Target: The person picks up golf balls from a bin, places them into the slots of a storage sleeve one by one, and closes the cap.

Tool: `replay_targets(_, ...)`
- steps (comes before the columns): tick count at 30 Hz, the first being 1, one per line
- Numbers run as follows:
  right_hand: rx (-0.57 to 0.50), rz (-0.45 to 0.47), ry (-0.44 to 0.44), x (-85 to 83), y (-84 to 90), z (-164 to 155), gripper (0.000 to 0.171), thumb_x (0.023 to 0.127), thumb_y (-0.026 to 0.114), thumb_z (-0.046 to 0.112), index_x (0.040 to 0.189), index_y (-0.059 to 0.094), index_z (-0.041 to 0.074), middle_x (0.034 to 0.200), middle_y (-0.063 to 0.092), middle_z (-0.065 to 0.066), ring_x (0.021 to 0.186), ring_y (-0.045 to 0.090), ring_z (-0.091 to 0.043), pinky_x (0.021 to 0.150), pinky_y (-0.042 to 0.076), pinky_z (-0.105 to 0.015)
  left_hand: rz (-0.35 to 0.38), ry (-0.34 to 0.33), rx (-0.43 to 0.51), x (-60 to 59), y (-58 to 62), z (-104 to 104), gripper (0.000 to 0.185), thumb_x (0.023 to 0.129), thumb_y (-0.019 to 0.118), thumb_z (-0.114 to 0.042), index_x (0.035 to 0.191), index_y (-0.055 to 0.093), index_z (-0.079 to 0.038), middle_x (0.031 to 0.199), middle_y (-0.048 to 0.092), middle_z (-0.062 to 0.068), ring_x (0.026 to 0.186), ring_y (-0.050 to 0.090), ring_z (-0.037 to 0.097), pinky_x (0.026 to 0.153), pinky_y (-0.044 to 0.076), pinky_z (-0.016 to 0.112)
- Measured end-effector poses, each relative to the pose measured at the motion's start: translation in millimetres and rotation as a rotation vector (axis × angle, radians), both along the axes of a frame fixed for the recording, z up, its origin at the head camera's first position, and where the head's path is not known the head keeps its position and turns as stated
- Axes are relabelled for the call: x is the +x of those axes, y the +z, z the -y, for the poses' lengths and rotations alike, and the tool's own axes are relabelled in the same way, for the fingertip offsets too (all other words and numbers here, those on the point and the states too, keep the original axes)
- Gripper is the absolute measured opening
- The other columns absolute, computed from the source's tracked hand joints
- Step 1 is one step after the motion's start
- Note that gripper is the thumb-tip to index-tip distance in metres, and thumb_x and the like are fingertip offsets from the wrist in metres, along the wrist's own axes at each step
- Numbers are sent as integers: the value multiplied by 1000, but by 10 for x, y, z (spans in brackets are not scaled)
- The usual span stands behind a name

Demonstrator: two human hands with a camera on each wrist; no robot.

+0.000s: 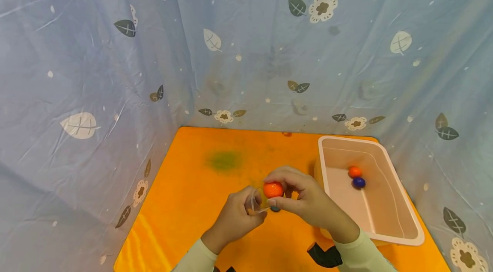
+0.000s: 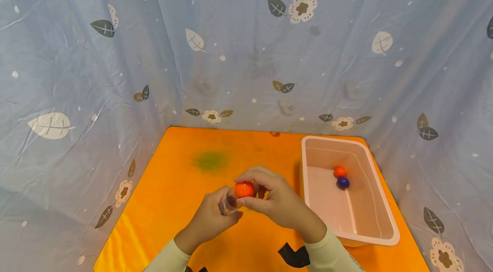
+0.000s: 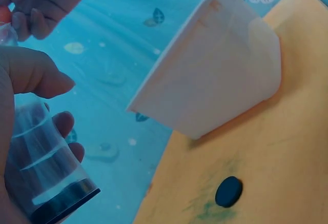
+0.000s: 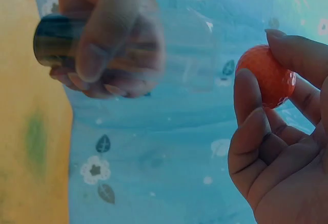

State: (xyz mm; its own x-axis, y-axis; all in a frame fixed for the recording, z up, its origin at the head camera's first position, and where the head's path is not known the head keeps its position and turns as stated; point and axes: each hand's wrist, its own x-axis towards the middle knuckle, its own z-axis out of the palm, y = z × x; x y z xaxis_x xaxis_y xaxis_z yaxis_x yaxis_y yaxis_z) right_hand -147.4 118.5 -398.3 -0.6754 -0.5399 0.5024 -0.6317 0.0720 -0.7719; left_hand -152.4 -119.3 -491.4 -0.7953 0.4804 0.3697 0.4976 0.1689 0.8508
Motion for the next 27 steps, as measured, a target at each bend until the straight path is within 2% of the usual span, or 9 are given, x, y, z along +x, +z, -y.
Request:
replay_targets(4, 14, -12, -5, 20, -54, 54, 46, 93, 82, -9, 132, 71, 13, 124, 68, -5, 82, 60, -17, 65, 55, -30, -11, -8, 14, -2, -12, 7, 35, 89, 81, 6, 103, 61, -19, 84, 61, -9, 66, 53, 8, 58, 53, 29)
replay_targets(7, 40, -21, -16, 36, -93, 91, 40, 96, 81, -5, 130, 71, 13, 123, 69, -3, 83, 60, -16, 67, 54, -29, -12, -28, 41, -6, -30, 8, 35, 90, 79, 7, 107, 64, -18, 85, 64, -9, 65, 55, 8, 60, 55, 31)
replay_targets(11, 65, -25, -14, 41, -131, 130, 37, 98, 80, -2, 131, 71, 13, 124, 69, -1, 88, 60, -17, 71, 55, -30, -16, -40, 64, -10, -41, 11, 35, 92, 78, 6, 115, 67, -18, 94, 70, -8, 72, 61, 7, 67, 60, 35)
replay_targets(13, 72, -9, -16, 42, -137, 135, 38, 98, 80, -1, 132, 71, 13, 125, 69, -1, 87, 60, -16, 72, 56, -31, -19, -34, 54, -14, -42, 9, 34, 92, 79, 6, 114, 67, -17, 91, 70, -9, 69, 58, 6, 63, 58, 32)
replay_targets(18, 73, 24, -25, 49, -138, 119, 41, 98, 80, -4, 136, 71, 9, 127, 70, -9, 79, 59, -15, 71, 56, -31, -18, -15, 9, -21, -35, -12, 33, 90, 80, 6, 106, 63, -17, 80, 61, -9, 60, 50, 3, 53, 49, 24)
replay_targets(23, 62, 23, -8, 30, -154, 110, 42, 98, 79, -4, 137, 70, 9, 123, 69, -12, 77, 60, -14, 69, 56, -31, -22, -2, -15, -16, -40, -15, 34, 89, 80, 5, 106, 62, -19, 82, 61, -9, 62, 50, 4, 55, 50, 26)
replay_targets(27, 46, 6, -6, -30, -154, 91, 43, 99, 77, -5, 139, 68, 10, 116, 68, -8, 76, 62, -15, 68, 57, -32, -14, 12, -11, -12, -40, -2, 34, 88, 81, 5, 106, 62, -18, 83, 62, -8, 65, 55, 6, 58, 55, 29)
